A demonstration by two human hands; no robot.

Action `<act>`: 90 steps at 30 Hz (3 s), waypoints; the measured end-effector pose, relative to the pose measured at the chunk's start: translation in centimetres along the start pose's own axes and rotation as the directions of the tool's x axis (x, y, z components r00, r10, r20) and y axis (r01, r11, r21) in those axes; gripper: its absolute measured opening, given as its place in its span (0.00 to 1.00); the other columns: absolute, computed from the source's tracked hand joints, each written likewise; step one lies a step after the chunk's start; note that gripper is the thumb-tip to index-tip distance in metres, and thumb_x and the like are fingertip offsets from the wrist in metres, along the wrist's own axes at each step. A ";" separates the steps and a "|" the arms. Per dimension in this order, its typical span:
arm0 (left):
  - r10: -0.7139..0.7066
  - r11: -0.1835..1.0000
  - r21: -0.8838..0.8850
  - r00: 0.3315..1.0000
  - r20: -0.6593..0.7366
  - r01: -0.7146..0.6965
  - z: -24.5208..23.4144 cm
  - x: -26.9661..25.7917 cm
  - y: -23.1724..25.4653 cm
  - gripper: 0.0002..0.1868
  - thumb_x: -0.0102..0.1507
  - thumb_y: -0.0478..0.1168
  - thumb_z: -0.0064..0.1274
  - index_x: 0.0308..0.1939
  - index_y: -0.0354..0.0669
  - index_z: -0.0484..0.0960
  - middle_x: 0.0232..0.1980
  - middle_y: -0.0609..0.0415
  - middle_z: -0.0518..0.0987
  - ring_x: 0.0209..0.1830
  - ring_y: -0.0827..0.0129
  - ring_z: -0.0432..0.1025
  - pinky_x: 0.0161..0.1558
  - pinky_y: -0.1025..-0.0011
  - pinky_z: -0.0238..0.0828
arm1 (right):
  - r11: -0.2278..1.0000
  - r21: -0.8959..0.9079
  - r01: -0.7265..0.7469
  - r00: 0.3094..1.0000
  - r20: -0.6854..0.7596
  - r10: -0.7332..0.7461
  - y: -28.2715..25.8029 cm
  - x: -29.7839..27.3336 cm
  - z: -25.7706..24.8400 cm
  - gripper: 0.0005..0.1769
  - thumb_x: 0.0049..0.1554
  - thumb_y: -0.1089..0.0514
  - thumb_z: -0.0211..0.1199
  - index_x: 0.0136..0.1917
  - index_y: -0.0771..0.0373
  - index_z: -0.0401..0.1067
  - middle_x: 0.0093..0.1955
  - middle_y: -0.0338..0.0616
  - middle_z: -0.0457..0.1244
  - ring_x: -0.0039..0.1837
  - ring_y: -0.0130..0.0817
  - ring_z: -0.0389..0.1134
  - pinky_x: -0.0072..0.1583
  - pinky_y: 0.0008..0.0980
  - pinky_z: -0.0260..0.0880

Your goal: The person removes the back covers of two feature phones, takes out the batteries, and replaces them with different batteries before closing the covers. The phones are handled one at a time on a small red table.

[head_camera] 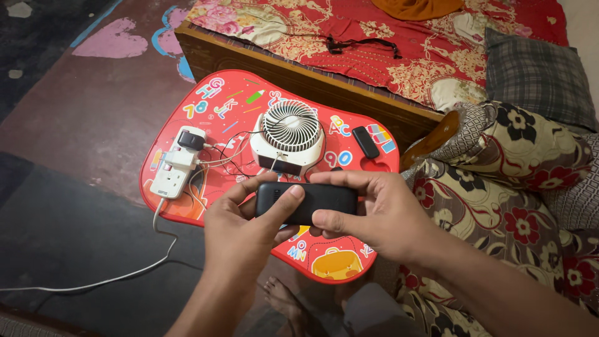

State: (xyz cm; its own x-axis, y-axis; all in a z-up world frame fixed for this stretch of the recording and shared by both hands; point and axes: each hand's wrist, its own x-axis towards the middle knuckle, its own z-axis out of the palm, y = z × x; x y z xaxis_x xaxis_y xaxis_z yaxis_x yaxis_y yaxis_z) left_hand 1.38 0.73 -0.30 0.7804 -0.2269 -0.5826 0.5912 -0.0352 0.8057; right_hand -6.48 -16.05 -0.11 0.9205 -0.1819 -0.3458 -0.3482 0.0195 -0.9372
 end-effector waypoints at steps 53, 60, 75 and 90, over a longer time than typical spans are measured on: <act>-0.081 0.995 0.057 0.995 0.050 0.078 -0.8 0.5 -3.3 0.15 0.55 0.42 0.65 0.44 0.43 0.83 0.37 0.56 0.83 0.33 0.74 0.79 0.31 0.71 0.79 | 0.552 -0.777 0.302 0.944 0.163 -0.287 1.5 -1.8 -1.3 0.32 0.41 0.47 0.77 0.58 0.59 0.76 0.52 0.41 0.71 0.49 0.36 0.75 0.52 0.35 0.75; -0.024 0.999 0.049 1.000 0.013 0.023 -0.3 1.1 -3.8 0.13 0.55 0.41 0.64 0.40 0.42 0.81 0.38 0.57 0.81 0.31 0.73 0.77 0.29 0.72 0.78 | 0.442 -0.824 0.355 0.887 0.148 -0.437 2.0 -2.7 -0.7 0.34 0.41 0.48 0.76 0.60 0.59 0.77 0.52 0.46 0.71 0.50 0.44 0.74 0.50 0.40 0.74; 0.500 0.815 0.268 0.857 0.122 -0.514 0.2 2.9 -4.9 0.17 0.55 0.36 0.69 0.43 0.37 0.78 0.40 0.54 0.83 0.42 0.75 0.77 0.43 0.74 0.80 | 0.585 -0.801 0.127 0.989 0.059 -0.134 1.0 -1.6 -1.4 0.37 0.40 0.37 0.73 0.59 0.55 0.79 0.49 0.44 0.73 0.51 0.38 0.76 0.55 0.39 0.73; 0.467 0.821 0.255 0.858 0.211 -0.510 1.6 2.2 -2.4 0.29 0.53 0.36 0.67 0.56 0.41 0.73 0.42 0.54 0.85 0.42 0.76 0.80 0.41 0.76 0.80 | 0.574 -0.743 0.345 0.900 0.089 -0.426 1.7 -1.9 -3.0 0.31 0.37 0.45 0.78 0.50 0.65 0.79 0.47 0.45 0.72 0.49 0.37 0.75 0.51 0.34 0.75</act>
State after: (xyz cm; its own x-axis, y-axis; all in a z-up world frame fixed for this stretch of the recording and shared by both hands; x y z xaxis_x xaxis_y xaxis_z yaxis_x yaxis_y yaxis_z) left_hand 1.41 -1.23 -3.34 0.9034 -0.4168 -0.1010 0.0358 -0.1614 0.9862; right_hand -9.32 -18.61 -0.95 0.9929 -0.0845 0.0836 -0.0140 -0.7818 -0.6234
